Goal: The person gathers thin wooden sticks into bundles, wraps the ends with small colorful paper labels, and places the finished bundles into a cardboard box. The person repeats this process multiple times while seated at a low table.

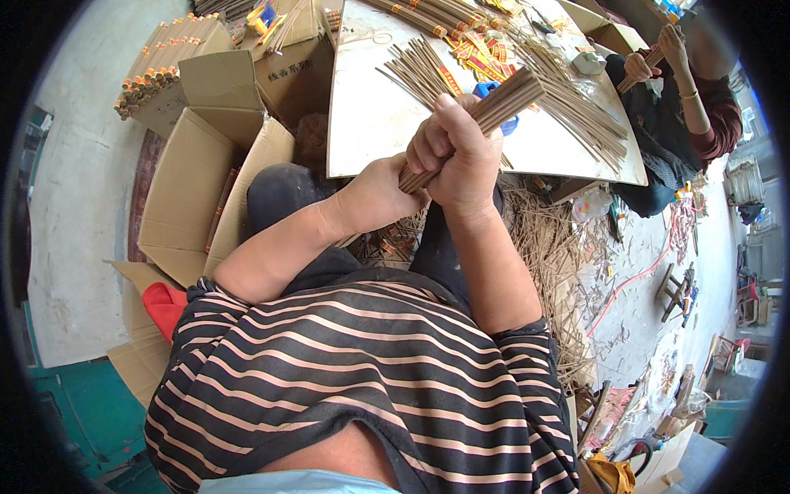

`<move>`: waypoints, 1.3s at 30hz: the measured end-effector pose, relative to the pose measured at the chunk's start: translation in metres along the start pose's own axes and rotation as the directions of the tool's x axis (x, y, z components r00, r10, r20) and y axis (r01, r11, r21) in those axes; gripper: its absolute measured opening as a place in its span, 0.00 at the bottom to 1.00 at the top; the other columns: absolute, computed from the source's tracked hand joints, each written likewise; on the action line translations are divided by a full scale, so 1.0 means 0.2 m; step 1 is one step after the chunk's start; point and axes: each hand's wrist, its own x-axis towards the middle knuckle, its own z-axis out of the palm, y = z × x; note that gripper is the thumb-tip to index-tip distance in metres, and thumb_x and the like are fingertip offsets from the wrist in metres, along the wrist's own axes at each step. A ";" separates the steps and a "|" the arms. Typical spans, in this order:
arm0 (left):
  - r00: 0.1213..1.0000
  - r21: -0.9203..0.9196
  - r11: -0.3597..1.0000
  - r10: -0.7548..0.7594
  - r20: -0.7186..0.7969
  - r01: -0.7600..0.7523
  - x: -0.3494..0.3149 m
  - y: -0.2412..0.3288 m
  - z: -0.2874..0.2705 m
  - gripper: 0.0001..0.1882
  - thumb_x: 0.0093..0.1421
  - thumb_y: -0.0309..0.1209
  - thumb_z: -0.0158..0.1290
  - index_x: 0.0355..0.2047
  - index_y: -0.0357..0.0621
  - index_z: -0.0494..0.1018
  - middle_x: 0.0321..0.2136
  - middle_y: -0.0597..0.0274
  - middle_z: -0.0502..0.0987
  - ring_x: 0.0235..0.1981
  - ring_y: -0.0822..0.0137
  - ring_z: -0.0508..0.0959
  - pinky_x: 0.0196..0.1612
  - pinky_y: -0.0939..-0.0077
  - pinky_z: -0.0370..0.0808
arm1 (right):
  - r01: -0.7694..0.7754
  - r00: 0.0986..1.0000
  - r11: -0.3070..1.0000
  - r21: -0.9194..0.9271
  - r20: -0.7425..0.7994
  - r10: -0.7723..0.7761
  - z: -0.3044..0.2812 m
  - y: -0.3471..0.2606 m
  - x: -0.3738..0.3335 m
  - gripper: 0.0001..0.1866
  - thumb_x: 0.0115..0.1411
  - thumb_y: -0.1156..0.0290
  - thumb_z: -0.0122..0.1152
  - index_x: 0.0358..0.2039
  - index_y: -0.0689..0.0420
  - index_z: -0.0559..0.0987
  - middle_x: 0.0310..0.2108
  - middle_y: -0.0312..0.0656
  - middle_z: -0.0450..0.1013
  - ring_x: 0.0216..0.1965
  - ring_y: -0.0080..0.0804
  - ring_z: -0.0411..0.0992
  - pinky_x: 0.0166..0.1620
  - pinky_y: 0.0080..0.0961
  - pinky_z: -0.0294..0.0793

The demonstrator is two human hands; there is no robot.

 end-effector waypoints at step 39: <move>0.928 -0.836 0.542 -0.348 -0.132 0.084 0.21 -0.43 -0.36 0.07 0.54 0.24 0.52 0.24 0.42 0.65 0.10 0.71 0.60 0.07 0.78 0.60 0.10 0.82 0.58 | -0.141 0.984 -0.328 -0.934 -0.169 0.057 -0.68 0.25 0.95 0.16 0.48 0.64 0.60 0.34 0.59 0.77 0.33 0.52 0.75 0.37 0.46 0.73 0.41 0.35 0.71</move>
